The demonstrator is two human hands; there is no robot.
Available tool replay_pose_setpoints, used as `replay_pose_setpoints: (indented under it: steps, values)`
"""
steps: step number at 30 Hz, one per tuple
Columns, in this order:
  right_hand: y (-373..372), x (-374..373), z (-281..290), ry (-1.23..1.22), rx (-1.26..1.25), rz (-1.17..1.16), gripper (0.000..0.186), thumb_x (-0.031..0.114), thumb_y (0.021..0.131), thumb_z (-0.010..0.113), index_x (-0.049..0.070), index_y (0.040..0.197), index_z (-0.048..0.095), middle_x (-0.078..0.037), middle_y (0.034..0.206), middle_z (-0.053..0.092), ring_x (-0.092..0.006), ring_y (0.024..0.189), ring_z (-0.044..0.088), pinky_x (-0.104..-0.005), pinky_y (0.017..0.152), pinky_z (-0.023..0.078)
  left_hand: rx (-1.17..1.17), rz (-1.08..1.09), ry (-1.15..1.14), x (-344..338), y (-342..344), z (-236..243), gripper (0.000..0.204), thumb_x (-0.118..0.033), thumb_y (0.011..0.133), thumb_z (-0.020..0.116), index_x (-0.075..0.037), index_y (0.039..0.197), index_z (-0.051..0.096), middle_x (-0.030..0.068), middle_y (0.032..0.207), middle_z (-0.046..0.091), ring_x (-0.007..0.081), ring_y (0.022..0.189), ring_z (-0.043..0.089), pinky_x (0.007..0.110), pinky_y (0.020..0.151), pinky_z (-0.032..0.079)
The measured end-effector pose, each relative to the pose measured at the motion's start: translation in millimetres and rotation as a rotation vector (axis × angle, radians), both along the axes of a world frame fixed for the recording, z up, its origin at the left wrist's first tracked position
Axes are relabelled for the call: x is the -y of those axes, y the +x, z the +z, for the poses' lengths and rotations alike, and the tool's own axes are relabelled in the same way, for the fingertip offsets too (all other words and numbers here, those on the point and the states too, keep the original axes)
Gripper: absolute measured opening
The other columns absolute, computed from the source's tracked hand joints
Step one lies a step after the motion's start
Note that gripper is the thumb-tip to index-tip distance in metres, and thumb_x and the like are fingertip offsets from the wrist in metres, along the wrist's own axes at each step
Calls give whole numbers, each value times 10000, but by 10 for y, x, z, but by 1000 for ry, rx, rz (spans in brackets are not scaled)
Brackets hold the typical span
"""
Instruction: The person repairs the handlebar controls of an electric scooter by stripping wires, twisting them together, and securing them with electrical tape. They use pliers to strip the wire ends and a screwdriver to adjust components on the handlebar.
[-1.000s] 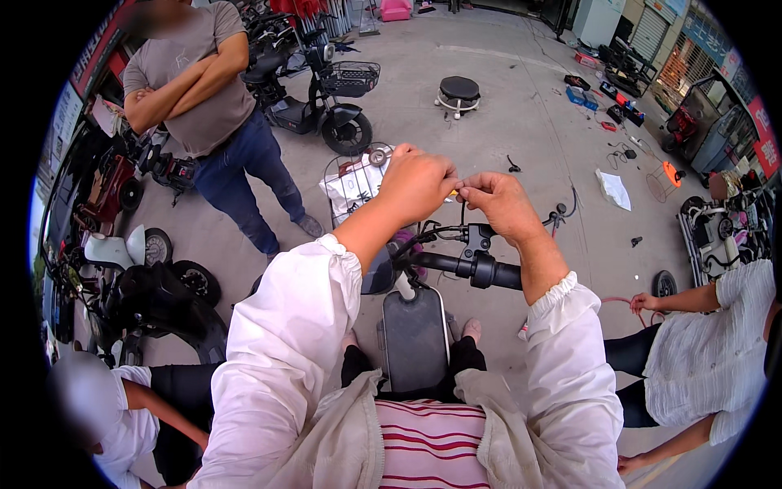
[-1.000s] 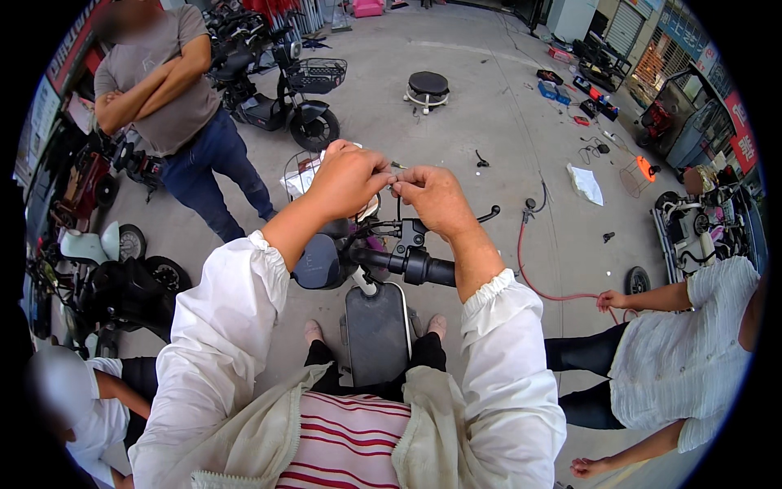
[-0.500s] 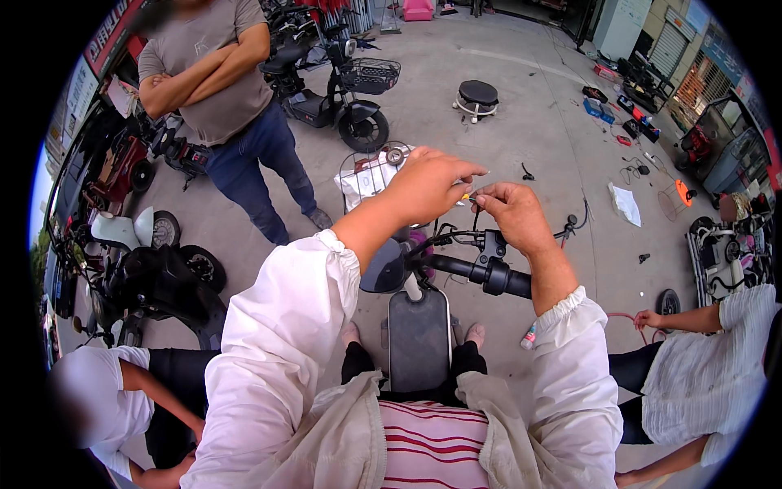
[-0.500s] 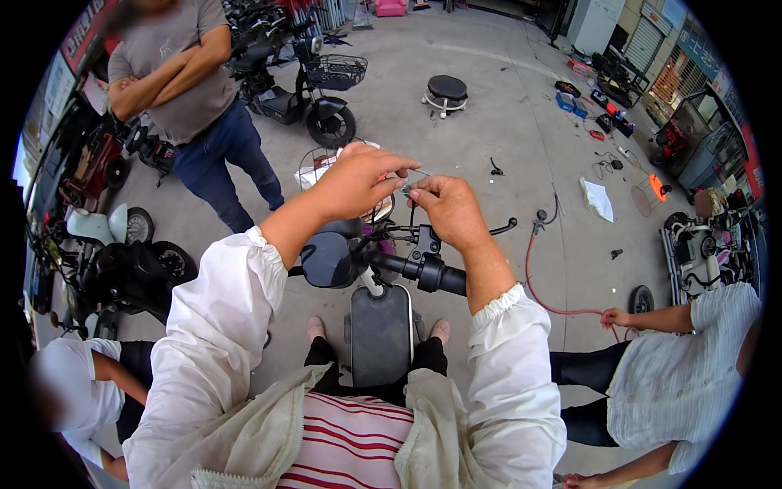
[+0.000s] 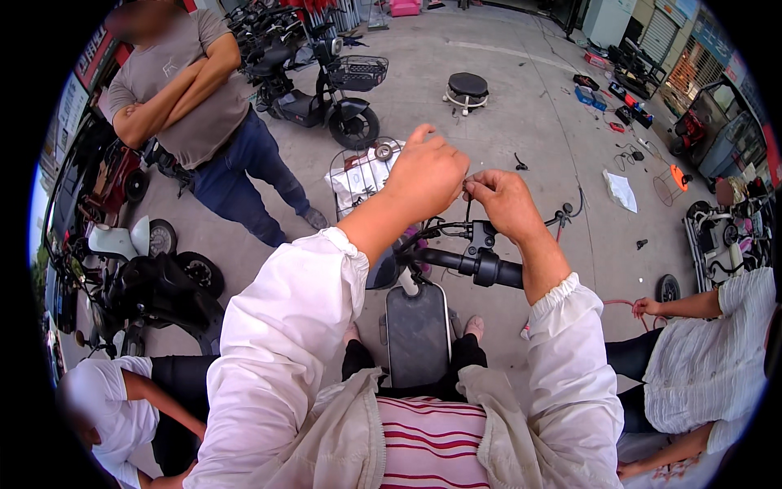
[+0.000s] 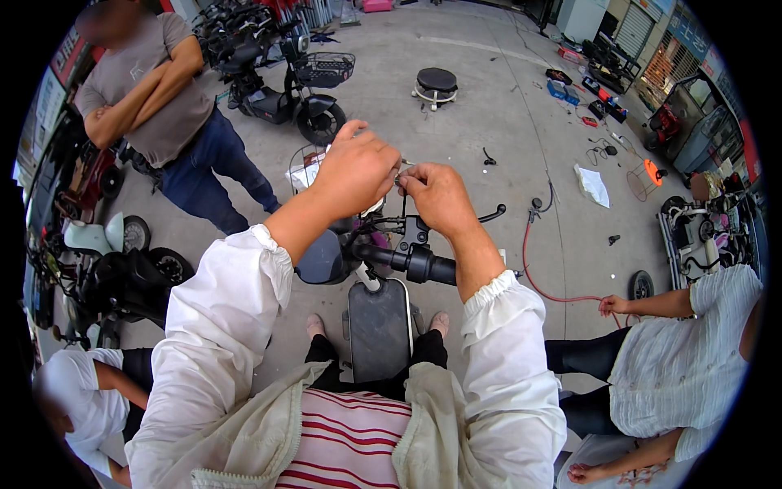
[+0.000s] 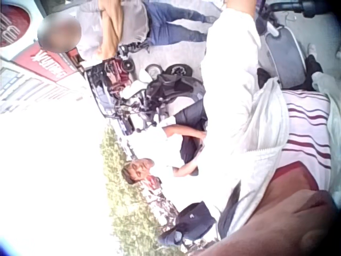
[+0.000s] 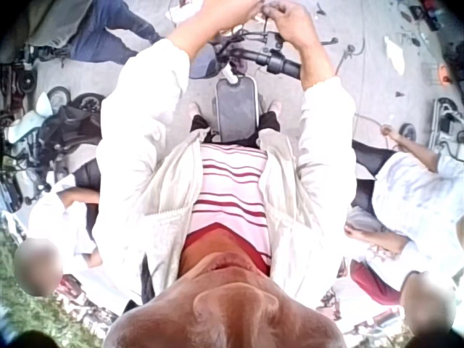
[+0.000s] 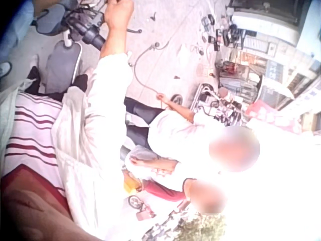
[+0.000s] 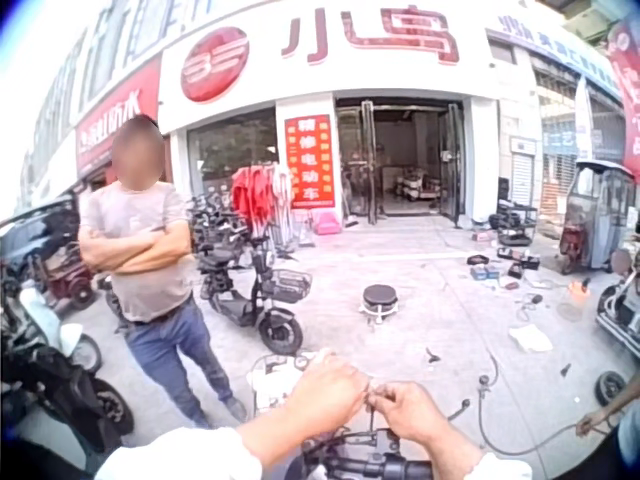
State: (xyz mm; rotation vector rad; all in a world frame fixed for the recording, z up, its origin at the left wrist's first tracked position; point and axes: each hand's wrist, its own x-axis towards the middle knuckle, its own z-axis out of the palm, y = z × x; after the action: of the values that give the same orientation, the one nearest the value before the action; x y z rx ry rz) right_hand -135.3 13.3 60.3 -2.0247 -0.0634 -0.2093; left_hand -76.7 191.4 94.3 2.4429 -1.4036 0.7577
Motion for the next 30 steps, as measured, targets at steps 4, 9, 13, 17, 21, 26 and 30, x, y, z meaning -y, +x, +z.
replay_pose_setpoints:
  steps: [4,9,13,17,21,26,30]
  values:
    - [19,8,-35,12,7,-63,207,180,905,665,-11,848,720,-101,754,706,-174,687,623,-342,674,491,41,32,-78,27,-55,-36,68,-154,774,702,-111,816,670,54,811,667,246,914,627,473,1059,360]
    - [12,2,-16,-44,15,-109,201,175,900,667,-9,837,718,-104,757,712,-192,684,638,-352,671,497,84,83,-92,36,-52,-51,91,-174,772,706,-113,826,664,49,818,665,240,915,625,467,1053,360]
    - [36,63,-134,-11,19,-167,186,158,890,667,-6,820,719,-120,753,713,-215,683,650,-360,665,504,122,213,-227,-172,172,128,74,-160,795,686,-92,825,677,61,809,672,254,894,624,463,1008,367]
    - [64,26,-117,-15,-39,-172,151,131,867,675,-9,839,726,-143,763,716,-261,701,672,-375,668,512,122,257,-403,-600,247,389,88,-171,852,679,-86,850,702,63,801,675,263,880,626,444,947,376]
    - [102,39,-186,-85,11,-184,143,119,838,678,-3,889,733,-145,780,715,-282,730,679,-375,698,527,-58,242,-356,-731,-110,351,130,-179,863,683,-50,873,682,90,846,686,314,832,614,419,857,409]
    - [-5,159,-127,-88,149,-362,320,126,817,669,-9,1106,689,-177,1042,713,-274,874,679,-375,770,542,-286,29,-512,-448,-702,56,157,-181,883,671,-24,873,662,118,851,677,323,827,613,402,836,431]
    - [-669,119,805,738,484,-321,354,169,958,624,-63,1217,555,-48,947,545,-130,764,509,-300,691,473,-506,-123,-505,-83,-1272,-115,141,-119,884,679,-11,971,651,122,871,669,280,801,626,364,732,491]
